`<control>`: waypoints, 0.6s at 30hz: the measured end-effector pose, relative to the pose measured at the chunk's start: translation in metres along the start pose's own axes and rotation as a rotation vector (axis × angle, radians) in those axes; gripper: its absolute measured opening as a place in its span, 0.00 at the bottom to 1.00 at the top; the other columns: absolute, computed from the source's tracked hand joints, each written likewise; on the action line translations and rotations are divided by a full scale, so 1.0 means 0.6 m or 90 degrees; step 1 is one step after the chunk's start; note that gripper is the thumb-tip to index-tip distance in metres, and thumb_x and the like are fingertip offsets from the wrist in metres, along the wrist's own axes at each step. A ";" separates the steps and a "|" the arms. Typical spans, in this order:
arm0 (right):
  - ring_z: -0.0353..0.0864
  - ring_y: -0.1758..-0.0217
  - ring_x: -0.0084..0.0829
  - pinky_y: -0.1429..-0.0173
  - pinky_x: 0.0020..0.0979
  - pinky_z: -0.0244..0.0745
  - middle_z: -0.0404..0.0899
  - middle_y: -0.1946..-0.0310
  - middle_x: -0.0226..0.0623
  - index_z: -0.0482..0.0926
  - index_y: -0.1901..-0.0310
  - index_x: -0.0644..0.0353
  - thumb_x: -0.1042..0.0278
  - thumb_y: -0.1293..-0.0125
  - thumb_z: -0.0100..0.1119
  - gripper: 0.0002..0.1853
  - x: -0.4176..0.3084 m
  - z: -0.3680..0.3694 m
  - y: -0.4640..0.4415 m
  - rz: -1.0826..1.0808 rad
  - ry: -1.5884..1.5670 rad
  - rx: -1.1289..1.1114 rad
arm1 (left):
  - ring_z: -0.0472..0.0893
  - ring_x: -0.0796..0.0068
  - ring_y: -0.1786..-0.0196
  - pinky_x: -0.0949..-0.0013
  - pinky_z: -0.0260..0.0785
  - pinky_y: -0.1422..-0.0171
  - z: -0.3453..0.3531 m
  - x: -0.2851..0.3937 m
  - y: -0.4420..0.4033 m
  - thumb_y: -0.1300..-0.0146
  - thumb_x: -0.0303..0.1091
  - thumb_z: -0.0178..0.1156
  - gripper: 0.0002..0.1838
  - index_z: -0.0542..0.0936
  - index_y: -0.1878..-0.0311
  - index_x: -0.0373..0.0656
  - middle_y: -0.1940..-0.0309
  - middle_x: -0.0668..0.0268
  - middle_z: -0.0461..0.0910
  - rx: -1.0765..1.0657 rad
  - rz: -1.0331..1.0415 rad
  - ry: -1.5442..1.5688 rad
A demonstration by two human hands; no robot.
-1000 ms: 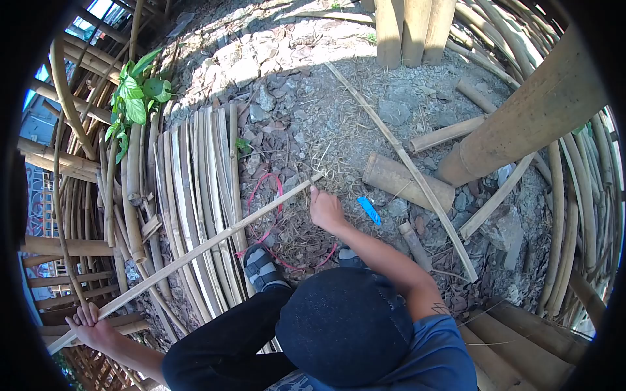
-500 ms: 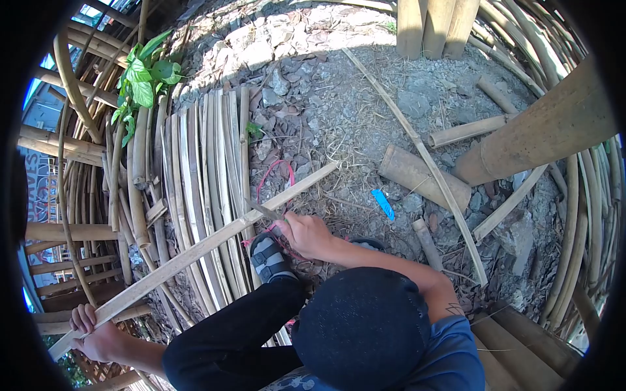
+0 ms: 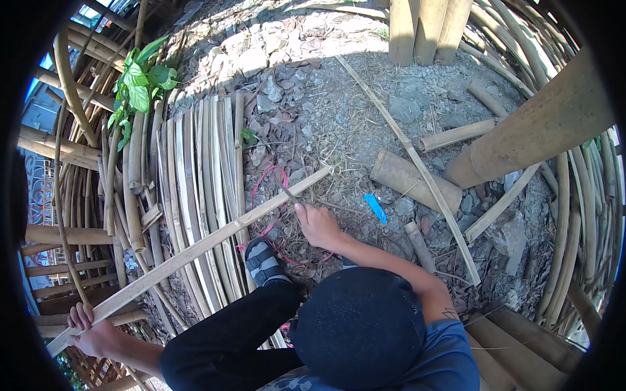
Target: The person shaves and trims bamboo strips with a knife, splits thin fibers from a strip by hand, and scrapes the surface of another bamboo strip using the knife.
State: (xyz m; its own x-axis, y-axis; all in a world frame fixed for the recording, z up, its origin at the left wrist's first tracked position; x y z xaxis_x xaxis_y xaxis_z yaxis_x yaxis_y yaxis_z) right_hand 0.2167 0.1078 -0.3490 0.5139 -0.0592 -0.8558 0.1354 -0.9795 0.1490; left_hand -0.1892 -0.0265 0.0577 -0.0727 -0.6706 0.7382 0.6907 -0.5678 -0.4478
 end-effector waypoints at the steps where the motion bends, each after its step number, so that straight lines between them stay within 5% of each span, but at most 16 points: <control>1: 0.80 0.68 0.66 0.60 0.60 0.74 0.78 0.76 0.64 0.77 0.63 0.68 0.52 0.20 0.39 0.26 -0.039 0.013 0.016 -0.073 -0.055 0.002 | 0.55 0.76 0.78 0.70 0.49 0.73 0.000 0.001 -0.003 0.23 0.66 0.32 0.32 0.63 0.67 0.43 0.78 0.69 0.56 0.011 -0.008 -0.019; 3: 0.80 0.68 0.66 0.62 0.59 0.75 0.79 0.76 0.63 0.76 0.63 0.68 0.52 0.20 0.40 0.25 -0.113 0.009 0.047 -0.151 -0.092 -0.044 | 0.55 0.76 0.78 0.70 0.49 0.73 0.007 0.005 -0.003 0.23 0.67 0.31 0.33 0.63 0.67 0.44 0.78 0.69 0.56 0.040 -0.003 -0.062; 7: 0.81 0.67 0.65 0.62 0.59 0.75 0.79 0.75 0.64 0.77 0.62 0.68 0.52 0.20 0.40 0.25 -0.059 0.021 0.023 -0.141 -0.062 -0.009 | 0.55 0.76 0.77 0.70 0.49 0.72 0.010 0.008 -0.002 0.24 0.68 0.30 0.34 0.64 0.66 0.44 0.78 0.69 0.57 0.064 -0.006 -0.100; 9: 0.82 0.66 0.65 0.59 0.59 0.76 0.79 0.74 0.65 0.78 0.63 0.69 0.52 0.20 0.40 0.26 0.018 0.010 -0.005 0.038 0.017 0.039 | 0.55 0.76 0.77 0.70 0.49 0.72 0.014 0.005 0.000 0.24 0.69 0.29 0.34 0.64 0.66 0.44 0.78 0.69 0.57 0.051 -0.015 -0.083; 12: 0.82 0.65 0.66 0.56 0.59 0.77 0.80 0.73 0.65 0.77 0.66 0.69 0.51 0.20 0.40 0.27 0.100 -0.003 -0.036 0.091 0.040 0.075 | 0.54 0.75 0.79 0.69 0.49 0.73 0.024 0.006 0.007 0.23 0.66 0.28 0.33 0.62 0.68 0.45 0.80 0.70 0.55 0.106 0.008 -0.106; 18: 0.81 0.66 0.65 0.59 0.57 0.74 0.78 0.75 0.65 0.75 0.68 0.69 0.53 0.20 0.41 0.26 -0.042 -0.016 0.002 0.019 -0.087 0.028 | 0.59 0.69 0.72 0.66 0.53 0.66 0.014 0.014 -0.002 0.21 0.54 0.33 0.26 0.60 0.70 0.43 0.73 0.63 0.58 -0.060 0.037 0.019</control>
State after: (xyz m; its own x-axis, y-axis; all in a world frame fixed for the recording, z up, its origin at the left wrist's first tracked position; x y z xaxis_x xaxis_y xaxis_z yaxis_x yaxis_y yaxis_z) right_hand 0.2121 0.1101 -0.3224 0.3964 -0.1117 -0.9113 0.0828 -0.9842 0.1567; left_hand -0.1849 -0.0275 0.0688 -0.0568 -0.7161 0.6957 0.6238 -0.5695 -0.5353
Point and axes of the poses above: each hand's wrist, its own y-axis away from the middle knuckle, its own z-axis out of the palm, x = y × z, the point moved 5 cm from there along -y, towards the middle knuckle
